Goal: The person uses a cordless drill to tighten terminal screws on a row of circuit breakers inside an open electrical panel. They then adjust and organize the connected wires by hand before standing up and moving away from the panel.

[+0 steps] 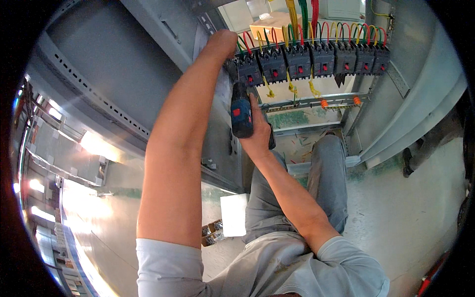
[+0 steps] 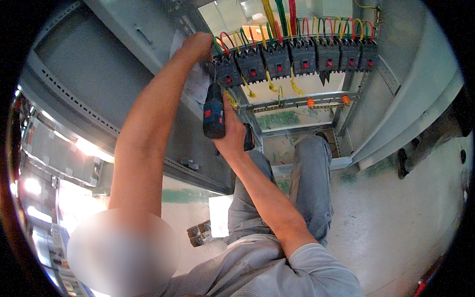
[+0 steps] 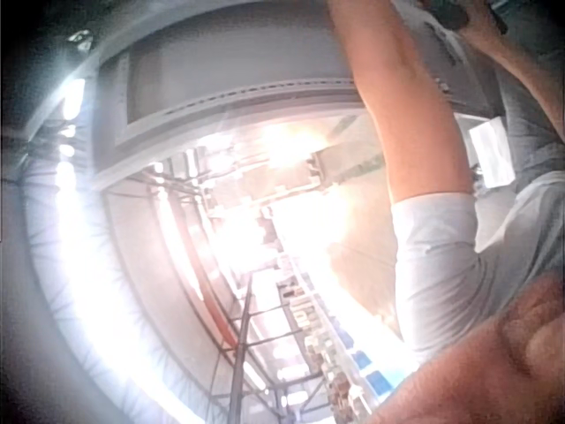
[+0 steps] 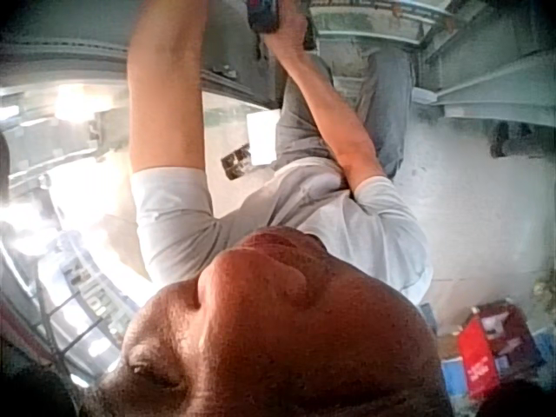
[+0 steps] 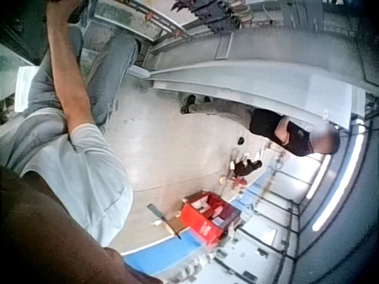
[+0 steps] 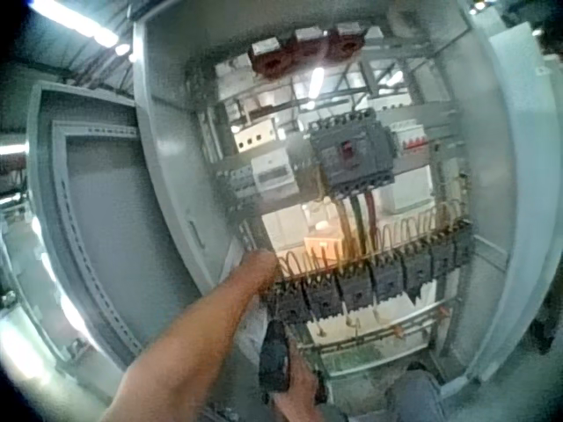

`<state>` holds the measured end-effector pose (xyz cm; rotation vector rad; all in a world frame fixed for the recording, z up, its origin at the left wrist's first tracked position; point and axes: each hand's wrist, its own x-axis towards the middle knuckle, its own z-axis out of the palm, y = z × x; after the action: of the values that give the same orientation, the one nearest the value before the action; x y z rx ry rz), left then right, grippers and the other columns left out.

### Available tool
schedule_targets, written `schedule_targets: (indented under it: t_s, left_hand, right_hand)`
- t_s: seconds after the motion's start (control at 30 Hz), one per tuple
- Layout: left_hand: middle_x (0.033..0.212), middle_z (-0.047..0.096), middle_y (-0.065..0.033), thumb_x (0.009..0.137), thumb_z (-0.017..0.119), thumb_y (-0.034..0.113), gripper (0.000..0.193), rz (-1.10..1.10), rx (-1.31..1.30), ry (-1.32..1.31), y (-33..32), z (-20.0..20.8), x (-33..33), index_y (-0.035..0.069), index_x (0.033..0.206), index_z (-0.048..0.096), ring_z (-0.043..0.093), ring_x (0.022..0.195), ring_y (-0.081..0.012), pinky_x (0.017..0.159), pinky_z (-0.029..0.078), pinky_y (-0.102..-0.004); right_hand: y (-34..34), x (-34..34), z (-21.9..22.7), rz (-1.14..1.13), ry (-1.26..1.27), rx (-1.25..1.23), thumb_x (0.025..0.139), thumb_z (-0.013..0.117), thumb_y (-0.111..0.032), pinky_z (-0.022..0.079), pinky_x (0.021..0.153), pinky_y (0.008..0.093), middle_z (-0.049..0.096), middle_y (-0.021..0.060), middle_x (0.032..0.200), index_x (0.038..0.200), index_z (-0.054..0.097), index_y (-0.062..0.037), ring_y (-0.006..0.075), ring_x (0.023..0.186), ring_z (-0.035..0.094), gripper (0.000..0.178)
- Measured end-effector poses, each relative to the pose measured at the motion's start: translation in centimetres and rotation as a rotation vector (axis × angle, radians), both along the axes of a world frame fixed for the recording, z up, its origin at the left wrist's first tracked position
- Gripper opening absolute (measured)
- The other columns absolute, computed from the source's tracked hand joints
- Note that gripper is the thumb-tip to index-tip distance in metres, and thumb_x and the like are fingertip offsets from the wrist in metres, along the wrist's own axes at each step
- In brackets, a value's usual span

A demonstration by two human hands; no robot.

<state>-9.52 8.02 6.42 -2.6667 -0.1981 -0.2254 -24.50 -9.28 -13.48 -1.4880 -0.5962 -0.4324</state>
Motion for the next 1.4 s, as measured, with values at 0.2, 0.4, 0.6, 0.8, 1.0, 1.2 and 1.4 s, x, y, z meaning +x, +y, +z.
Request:
schedule_targets:
  t_s: [0.2, 0.4, 0.6, 0.8, 1.0, 1.2, 1.4]
  left_hand:
    - [0.112, 0.073, -0.0197, 0.069, 0.089, 0.021, 0.046, 0.015, -0.009, 0.059, 0.6, 0.3, 0.3, 0.008, 0.110, 0.074, 0.071, 0.105, -0.0390, 0.089, 0.059, -0.0482]
    - [0.108, 0.074, -0.0204, 0.070, 0.086, 0.019, 0.039, -0.005, -0.002, -0.073, 0.4, -0.5, 0.2, 0.005, 0.104, 0.075, 0.072, 0.103, -0.0385, 0.087, 0.059, -0.0478]
    - [0.107, 0.074, -0.0217, 0.072, 0.083, 0.016, 0.034, -0.014, -0.009, -0.105, -0.2, -0.8, -0.6, 0.004, 0.103, 0.075, 0.072, 0.102, -0.0379, 0.086, 0.060, -0.0483]
    - [0.110, 0.074, -0.0222, 0.083, 0.070, 0.011, 0.022, 0.045, -0.049, -0.124, -0.6, -1.5, -0.6, 0.005, 0.103, 0.077, 0.072, 0.104, -0.0374, 0.087, 0.059, -0.0483]
    - [0.112, 0.073, -0.0230, 0.086, 0.066, 0.006, 0.022, 0.052, -0.061, -0.089, 0.3, -1.8, 0.0, 0.004, 0.104, 0.078, 0.072, 0.106, -0.0383, 0.089, 0.059, -0.0480]
    - [0.112, 0.073, -0.0236, 0.086, 0.066, 0.004, 0.021, 0.030, -0.076, -0.103, 0.8, -2.3, 0.5, 0.003, 0.104, 0.077, 0.071, 0.106, -0.0392, 0.089, 0.059, -0.0483]
    - [0.113, 0.072, -0.0237, 0.087, 0.064, 0.005, 0.021, 0.014, -0.102, -0.092, 0.3, -2.0, 0.6, 0.002, 0.104, 0.077, 0.071, 0.107, -0.0401, 0.091, 0.058, -0.0486]
  right_hand:
    - [-0.3, -0.2, -0.1, 0.027, 0.013, -0.022, 0.082, 0.075, -0.014, 0.055, 0.088, 0.0471, 0.067, 0.0290, 0.120, 0.157, 0.038, -0.0075, 0.0435, 0.106, 0.068, 0.083]
    - [-0.7, -0.3, -0.2, 0.046, 0.041, -0.016, 0.082, 0.075, -0.012, 0.057, 0.084, 0.0450, 0.069, 0.0283, 0.117, 0.156, 0.039, -0.0084, 0.0430, 0.103, 0.070, 0.082]
    - [-0.7, -0.2, -0.5, 0.037, 0.021, -0.015, 0.081, 0.074, -0.009, 0.057, 0.084, 0.0435, 0.070, 0.0281, 0.114, 0.156, 0.040, -0.0081, 0.0428, 0.102, 0.071, 0.082]
    - [-0.5, 0.2, -1.1, 0.055, 0.019, -0.013, 0.079, 0.079, -0.013, 0.056, 0.089, 0.0448, 0.066, 0.0275, 0.124, 0.156, 0.038, -0.0082, 0.0425, 0.109, 0.068, 0.088]
    - [-0.3, 0.3, -0.6, 0.044, 0.031, -0.060, 0.080, 0.078, -0.014, 0.056, 0.089, 0.0451, 0.065, 0.0270, 0.126, 0.156, 0.037, -0.0068, 0.0424, 0.109, 0.068, 0.086]
    - [-0.2, -0.1, -0.4, -0.047, 0.016, -0.055, 0.081, 0.075, -0.009, 0.055, 0.087, 0.0435, 0.065, 0.0238, 0.115, 0.152, 0.043, -0.0039, 0.0428, 0.105, 0.068, 0.079]
    - [0.3, -0.1, -0.9, -0.006, 0.078, -0.044, 0.081, 0.074, -0.009, 0.055, 0.088, 0.0458, 0.066, 0.0241, 0.118, 0.139, 0.055, -0.0032, 0.0439, 0.107, 0.067, 0.061]
